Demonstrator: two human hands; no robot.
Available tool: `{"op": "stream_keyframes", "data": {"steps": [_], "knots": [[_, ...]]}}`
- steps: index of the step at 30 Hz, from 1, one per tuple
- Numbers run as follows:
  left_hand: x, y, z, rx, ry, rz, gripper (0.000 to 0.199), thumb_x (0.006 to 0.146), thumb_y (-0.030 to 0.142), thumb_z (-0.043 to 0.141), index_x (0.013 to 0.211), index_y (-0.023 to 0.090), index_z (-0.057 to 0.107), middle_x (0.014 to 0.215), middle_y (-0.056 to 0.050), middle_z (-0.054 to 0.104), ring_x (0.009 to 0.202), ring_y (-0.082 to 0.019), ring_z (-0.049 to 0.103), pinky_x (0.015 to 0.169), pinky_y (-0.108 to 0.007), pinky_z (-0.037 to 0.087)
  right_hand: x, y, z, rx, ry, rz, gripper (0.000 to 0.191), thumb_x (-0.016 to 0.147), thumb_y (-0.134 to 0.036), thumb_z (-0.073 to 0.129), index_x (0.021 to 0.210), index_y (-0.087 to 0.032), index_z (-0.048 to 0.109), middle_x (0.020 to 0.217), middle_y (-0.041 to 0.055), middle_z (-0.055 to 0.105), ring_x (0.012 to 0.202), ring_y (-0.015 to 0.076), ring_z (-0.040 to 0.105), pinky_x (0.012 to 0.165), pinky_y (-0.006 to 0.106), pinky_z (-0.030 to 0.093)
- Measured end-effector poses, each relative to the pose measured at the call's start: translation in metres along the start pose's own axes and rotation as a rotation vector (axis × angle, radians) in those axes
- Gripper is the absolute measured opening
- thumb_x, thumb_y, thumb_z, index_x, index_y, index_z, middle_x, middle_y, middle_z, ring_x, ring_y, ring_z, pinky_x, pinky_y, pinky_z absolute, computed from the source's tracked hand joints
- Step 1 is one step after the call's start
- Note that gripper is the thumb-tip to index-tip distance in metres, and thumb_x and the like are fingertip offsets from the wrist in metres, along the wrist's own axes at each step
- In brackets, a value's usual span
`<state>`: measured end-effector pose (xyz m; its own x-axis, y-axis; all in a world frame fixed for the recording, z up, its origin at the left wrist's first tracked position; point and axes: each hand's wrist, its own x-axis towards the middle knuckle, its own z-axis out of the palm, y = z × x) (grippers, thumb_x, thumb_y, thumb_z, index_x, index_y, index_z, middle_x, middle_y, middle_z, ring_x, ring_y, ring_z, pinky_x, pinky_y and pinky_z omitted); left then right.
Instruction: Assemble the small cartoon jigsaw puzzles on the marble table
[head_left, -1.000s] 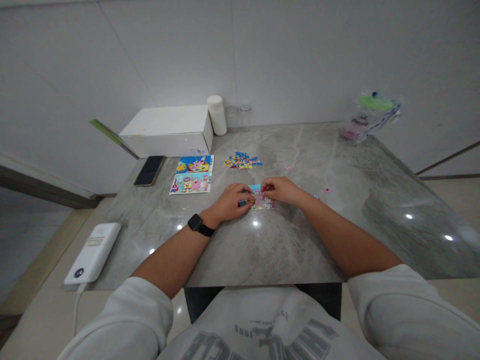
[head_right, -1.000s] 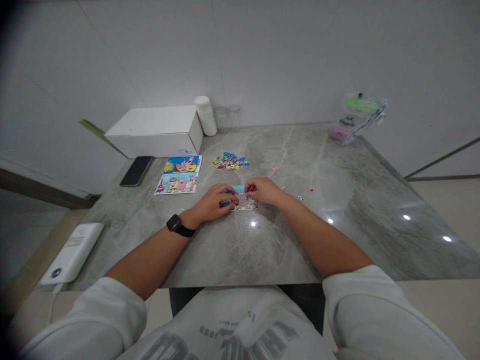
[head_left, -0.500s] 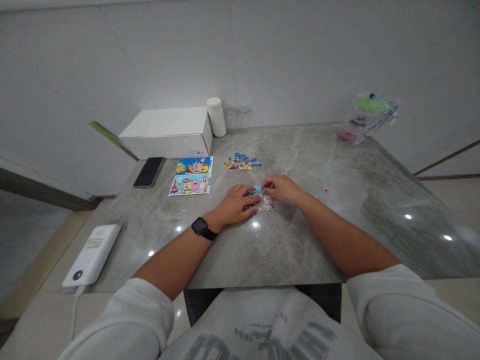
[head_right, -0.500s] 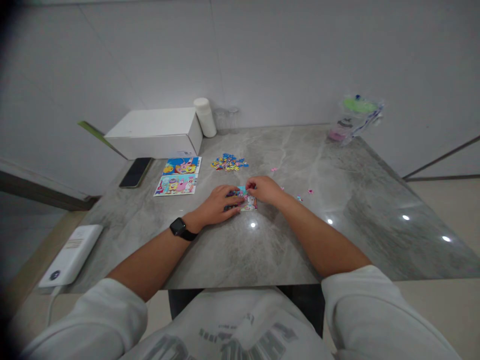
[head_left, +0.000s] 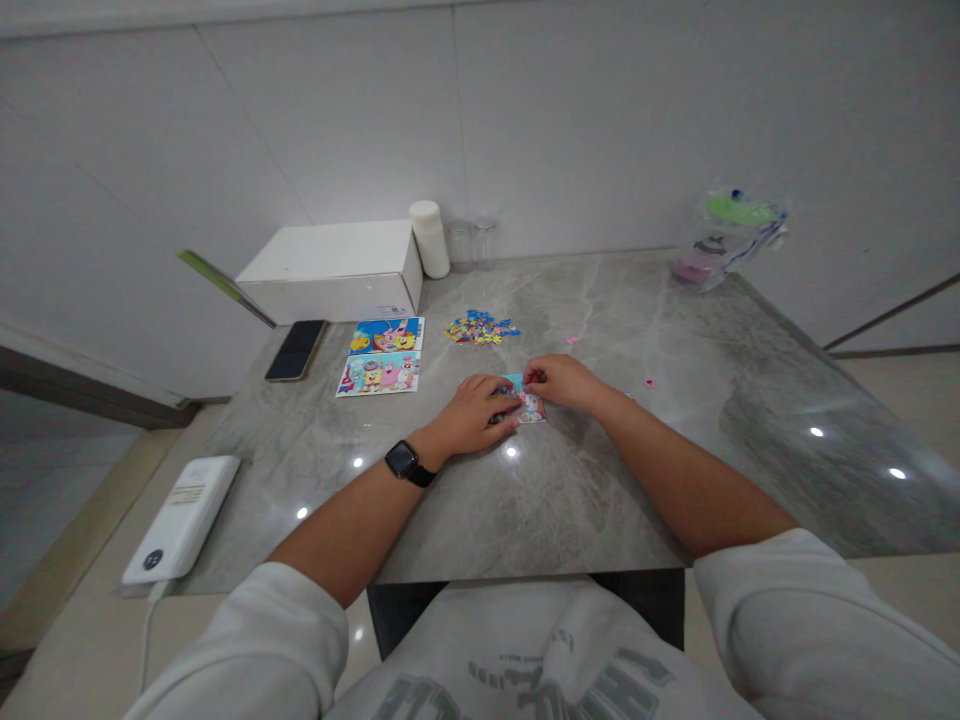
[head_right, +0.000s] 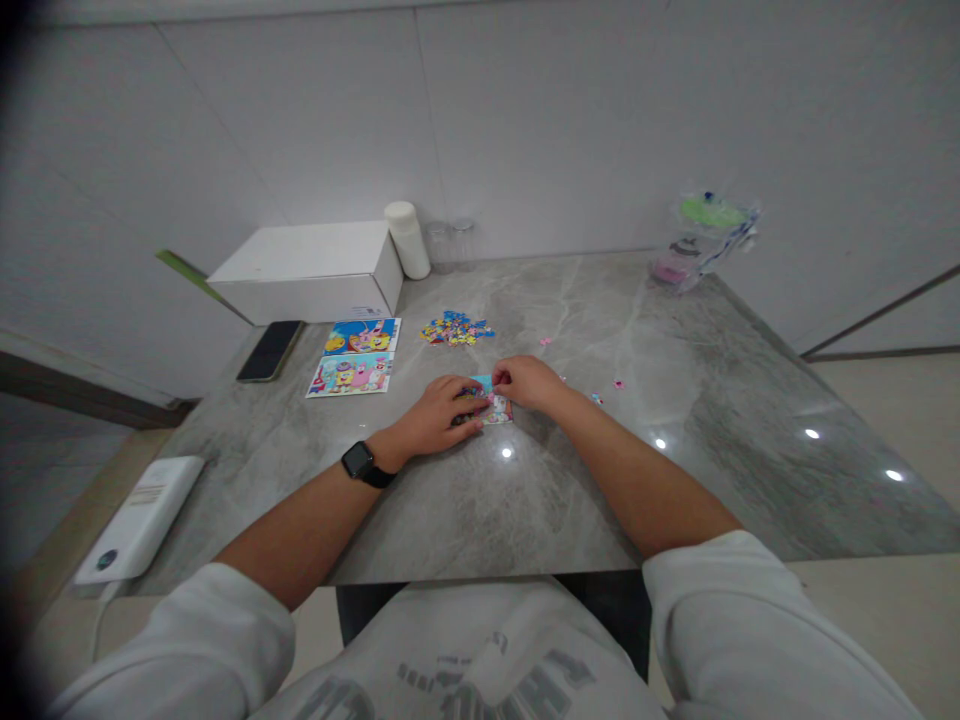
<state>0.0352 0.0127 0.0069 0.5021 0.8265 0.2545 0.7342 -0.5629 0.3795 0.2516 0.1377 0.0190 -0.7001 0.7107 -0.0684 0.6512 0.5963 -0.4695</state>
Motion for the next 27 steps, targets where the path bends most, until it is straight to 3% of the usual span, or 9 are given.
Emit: {"op": "stream_keyframes", "data": {"steps": [21, 27], "knots": [[0.0, 0.001, 0.001, -0.002, -0.004, 0.01, 0.043, 0.103, 0.052, 0.059, 0.136, 0.027, 0.072, 0.142, -0.013, 0.062, 0.132, -0.031, 0.056, 0.117, -0.052, 0.041, 0.004, -0.003, 0.013, -0.002, 0.015, -0.015, 0.009, 0.085, -0.016, 0.073, 0.09, -0.021, 0.078, 0.083, 0.0014, 0.076, 0.076, 0.0158, 0.065, 0.07, 0.025, 0.041], [0.0, 0.0, 0.001, 0.012, 0.001, 0.007, 0.045, 0.104, 0.053, 0.058, 0.138, 0.026, 0.071, 0.141, -0.014, 0.063, 0.131, -0.031, 0.056, 0.116, -0.052, 0.043, 0.002, -0.003, 0.001, 0.095, 0.197, -0.007, 0.01, 0.087, -0.016, 0.069, 0.091, -0.021, 0.078, 0.091, 0.0027, 0.077, 0.079, 0.0158, 0.065, 0.076, 0.026, 0.045]]}}
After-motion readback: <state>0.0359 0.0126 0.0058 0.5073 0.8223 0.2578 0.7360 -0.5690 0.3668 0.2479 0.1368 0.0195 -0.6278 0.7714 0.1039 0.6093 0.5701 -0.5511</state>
